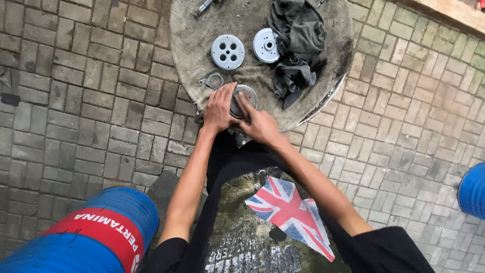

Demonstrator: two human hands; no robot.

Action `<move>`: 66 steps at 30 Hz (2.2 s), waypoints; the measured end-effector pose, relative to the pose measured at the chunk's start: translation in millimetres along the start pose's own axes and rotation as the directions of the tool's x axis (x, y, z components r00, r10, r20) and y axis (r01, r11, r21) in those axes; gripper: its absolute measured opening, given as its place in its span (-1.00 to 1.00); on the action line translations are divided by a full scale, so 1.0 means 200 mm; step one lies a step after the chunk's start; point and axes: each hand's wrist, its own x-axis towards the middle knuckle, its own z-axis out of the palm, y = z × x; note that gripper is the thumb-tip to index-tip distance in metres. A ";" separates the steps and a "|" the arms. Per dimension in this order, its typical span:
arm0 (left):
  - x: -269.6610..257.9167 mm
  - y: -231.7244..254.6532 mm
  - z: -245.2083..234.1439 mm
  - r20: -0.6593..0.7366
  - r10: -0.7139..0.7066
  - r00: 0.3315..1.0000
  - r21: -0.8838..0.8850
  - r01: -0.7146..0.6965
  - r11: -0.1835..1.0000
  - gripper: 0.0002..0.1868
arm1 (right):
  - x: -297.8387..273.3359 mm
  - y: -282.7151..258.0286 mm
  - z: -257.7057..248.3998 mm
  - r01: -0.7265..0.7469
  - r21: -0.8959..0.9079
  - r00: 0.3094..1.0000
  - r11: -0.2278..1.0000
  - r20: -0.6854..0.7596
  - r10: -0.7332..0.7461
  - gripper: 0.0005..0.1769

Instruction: The person scrubs a small cylindrical metal part with a dark abrasive pad on a concrete surface, then wipes it with a dark cloth. Other metal parts and tools are visible nearby.

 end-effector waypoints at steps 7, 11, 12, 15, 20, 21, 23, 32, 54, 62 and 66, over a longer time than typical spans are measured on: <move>0.00 0.01 -0.03 -0.005 0.001 1.000 -0.003 -0.001 1.000 0.38 | 0.00 0.03 -0.02 -0.074 -0.046 0.997 0.996 0.005 0.075 -0.08; 0.01 0.02 -0.02 0.002 0.014 1.000 0.021 -0.014 1.000 0.38 | -0.01 -0.04 0.01 -0.049 -0.012 0.999 0.999 -0.002 0.049 -0.07; 0.00 0.01 -0.02 0.003 0.022 1.000 0.060 -0.023 0.998 0.39 | -0.01 -0.08 0.03 -0.023 0.003 1.000 1.000 0.019 0.023 -0.05; 0.00 -0.04 0.05 -0.035 0.028 0.999 0.064 -0.026 0.998 0.20 | -0.01 -0.08 0.05 -0.024 -0.015 0.999 1.000 0.032 0.025 0.01; 0.00 0.04 -0.06 -0.035 0.018 0.999 -0.039 -0.019 0.999 0.39 | -0.04 -0.01 0.02 -0.067 -0.046 0.998 0.997 -0.008 0.067 -0.02; 0.00 0.04 -0.06 -0.037 0.016 0.999 -0.066 -0.018 0.998 0.43 | -0.04 -0.02 0.03 -0.054 0.012 0.998 0.998 -0.012 0.055 -0.01; 0.01 0.08 -0.09 -0.079 0.054 0.995 0.074 -0.048 0.996 0.16 | -0.06 -0.11 0.02 -0.035 0.005 0.999 0.999 0.011 0.035 -0.01; 0.02 0.07 -0.11 -0.010 0.022 1.000 -0.007 -0.023 1.000 0.54 | -0.06 0.01 -0.01 -0.054 -0.002 0.998 0.999 -0.011 0.054 0.03; 0.02 0.08 -0.14 -0.040 0.039 0.998 -0.052 -0.041 0.998 0.46 | -0.03 -0.04 0.07 -0.102 0.116 0.989 0.988 -0.095 0.113 0.08; 0.04 0.05 -0.10 -0.095 0.073 0.993 0.029 -0.071 0.997 0.18 | 0.11 0.01 0.19 -0.089 0.007 0.996 0.996 -0.027 0.089 0.07; 0.03 0.03 -0.06 -0.080 0.045 0.996 -0.047 -0.049 0.998 0.64 | 0.01 -0.05 -0.03 -0.052 0.055 0.996 0.997 -0.070 0.056 0.07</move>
